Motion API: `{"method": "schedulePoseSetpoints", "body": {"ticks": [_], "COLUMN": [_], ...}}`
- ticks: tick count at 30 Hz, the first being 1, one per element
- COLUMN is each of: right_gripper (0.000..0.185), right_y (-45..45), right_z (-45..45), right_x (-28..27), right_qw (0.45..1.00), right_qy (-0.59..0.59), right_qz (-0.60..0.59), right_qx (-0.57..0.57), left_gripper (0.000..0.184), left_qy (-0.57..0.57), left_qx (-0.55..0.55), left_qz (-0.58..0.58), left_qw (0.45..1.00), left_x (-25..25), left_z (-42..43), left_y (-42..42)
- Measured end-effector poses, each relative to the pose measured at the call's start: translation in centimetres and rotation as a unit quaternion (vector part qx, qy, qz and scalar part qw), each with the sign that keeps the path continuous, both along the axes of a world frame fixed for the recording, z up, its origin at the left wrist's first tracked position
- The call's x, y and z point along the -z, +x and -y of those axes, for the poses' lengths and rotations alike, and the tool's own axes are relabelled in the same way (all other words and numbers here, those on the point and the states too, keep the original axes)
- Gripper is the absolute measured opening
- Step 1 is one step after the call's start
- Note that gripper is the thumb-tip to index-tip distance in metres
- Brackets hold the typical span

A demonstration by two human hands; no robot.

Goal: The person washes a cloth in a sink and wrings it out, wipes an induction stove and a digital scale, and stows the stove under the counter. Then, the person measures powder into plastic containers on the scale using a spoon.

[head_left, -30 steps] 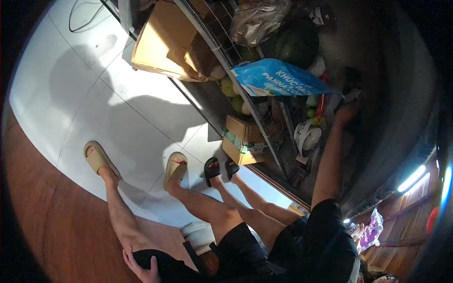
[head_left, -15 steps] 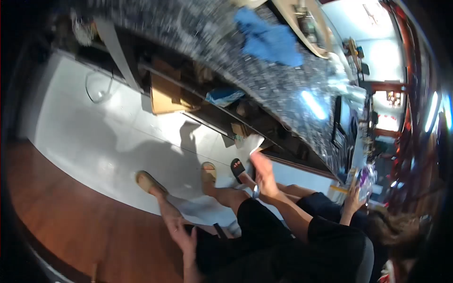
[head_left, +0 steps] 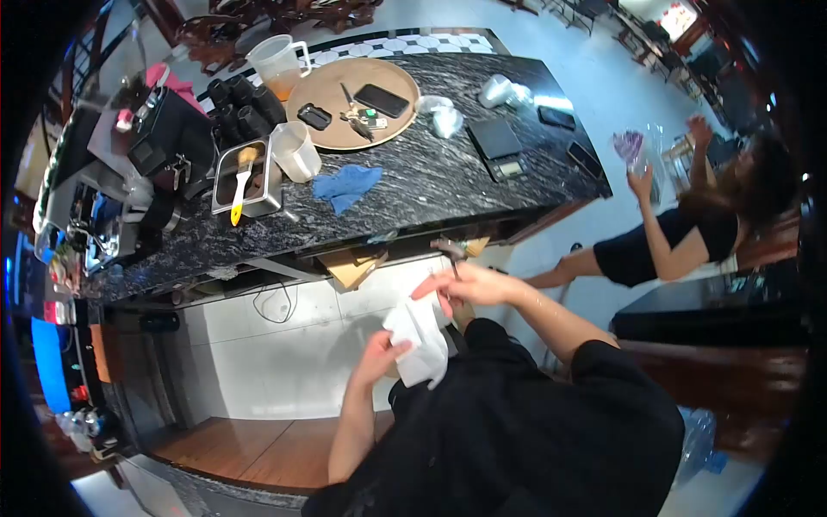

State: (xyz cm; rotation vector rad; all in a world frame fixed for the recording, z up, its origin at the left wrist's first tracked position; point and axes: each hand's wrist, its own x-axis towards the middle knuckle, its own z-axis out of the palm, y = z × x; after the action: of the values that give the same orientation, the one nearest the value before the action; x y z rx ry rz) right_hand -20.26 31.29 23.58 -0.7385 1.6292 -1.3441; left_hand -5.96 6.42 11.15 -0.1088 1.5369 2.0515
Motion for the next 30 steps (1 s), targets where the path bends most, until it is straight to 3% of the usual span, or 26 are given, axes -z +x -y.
{"method": "schedulePoseSetpoints", "body": {"ticks": [1,3,5,6,7,9,10,12,15,16,18,21,22,25,27,29,30], "right_gripper": [0.041,0.041,0.043,0.041,0.041,0.038,0.035,0.035,0.029,0.024,0.017,0.016,0.022,0.025,0.028,0.028,0.029], "right_y": [0.0,0.5,1.1,1.4,1.7,2.6,2.6,1.8,-0.1,-0.6,-2.1,-5.3,-6.0,-7.5,-8.4,-9.1,-9.5], "right_z": [-0.2,-0.7,-1.4,-1.7,-2.1,-2.7,-3.2,-4.7,-8.0,-9.3,-11.2,-13.5,-13.7,-14.8,-15.7,-16.3,-16.4], "right_x": [-2.2,-2.7,-3.7,-2.3,-1.6,-0.8,-1.0,0.4,0.4,-0.7,-1.2,0.0,-0.3,1.0,1.4,2.3,1.8], "right_qw": [0.999,0.99,0.984,0.956,0.957,0.934,0.944,0.942,0.939,0.973,0.98,0.98,0.976,0.983,0.984,0.99,0.989], "right_qy": [0.019,-0.08,-0.033,-0.032,-0.038,-0.031,0.02,0.014,-0.028,-0.001,-0.015,-0.023,-0.05,-0.071,-0.065,0.013,0.048], "right_qz": [-0.027,-0.096,-0.172,-0.292,-0.288,-0.355,-0.327,-0.335,-0.343,-0.224,-0.107,-0.109,-0.127,-0.077,-0.079,-0.043,-0.011], "right_qx": [0.016,0.057,0.028,0.008,0.001,-0.019,-0.031,-0.025,-0.002,0.055,0.167,0.167,0.172,0.154,0.148,0.135,0.139], "left_gripper": [0.034,0.031,0.028,0.025,0.024,0.023,0.023,0.026,0.029,0.029,0.033,0.035,0.037,0.037,0.034,0.029,0.023], "left_qy": [0.016,0.012,-0.046,-0.112,-0.117,0.067,0.119,0.182,0.137,0.132,0.162,0.225,0.152,0.208,0.154,0.23,0.185], "left_qx": [-0.023,-0.056,-0.015,-0.057,-0.131,-0.159,-0.177,-0.22,-0.215,-0.223,-0.213,-0.185,-0.235,-0.266,-0.242,-0.292,-0.345], "left_qz": [-0.025,-0.073,-0.077,-0.108,-0.101,-0.011,0.012,0.035,-0.008,-0.007,-0.049,-0.098,-0.019,-0.056,-0.076,-0.053,-0.011], "left_qw": [0.999,0.996,0.996,0.986,0.979,0.985,0.977,0.958,0.967,0.966,0.962,0.952,0.96,0.939,0.955,0.927,0.92], "left_x": [-2.1,-4.6,-5.2,-3.2,-2.8,-5.5,-6.8,-6.8,-7.4,-7.2,-6.6,-7.5,-8.4,-6.7,-7.4,-8.3,-9.7], "left_z": [-0.3,-1.2,-1.2,-1.3,-2.5,-4.5,-5.9,-7.8,-10.4,-11.1,-12.8,-15.5,-16.8,-19.4,-21.3,-22.7,-23.9], "left_y": [-0.6,-2.3,-4.2,-5.0,-6.1,-7.5,-8.4,-9.3,-11.0,-11.9,-13.6,-15.0,-15.4,-16.3,-17.3,-18.2,-18.3]}}
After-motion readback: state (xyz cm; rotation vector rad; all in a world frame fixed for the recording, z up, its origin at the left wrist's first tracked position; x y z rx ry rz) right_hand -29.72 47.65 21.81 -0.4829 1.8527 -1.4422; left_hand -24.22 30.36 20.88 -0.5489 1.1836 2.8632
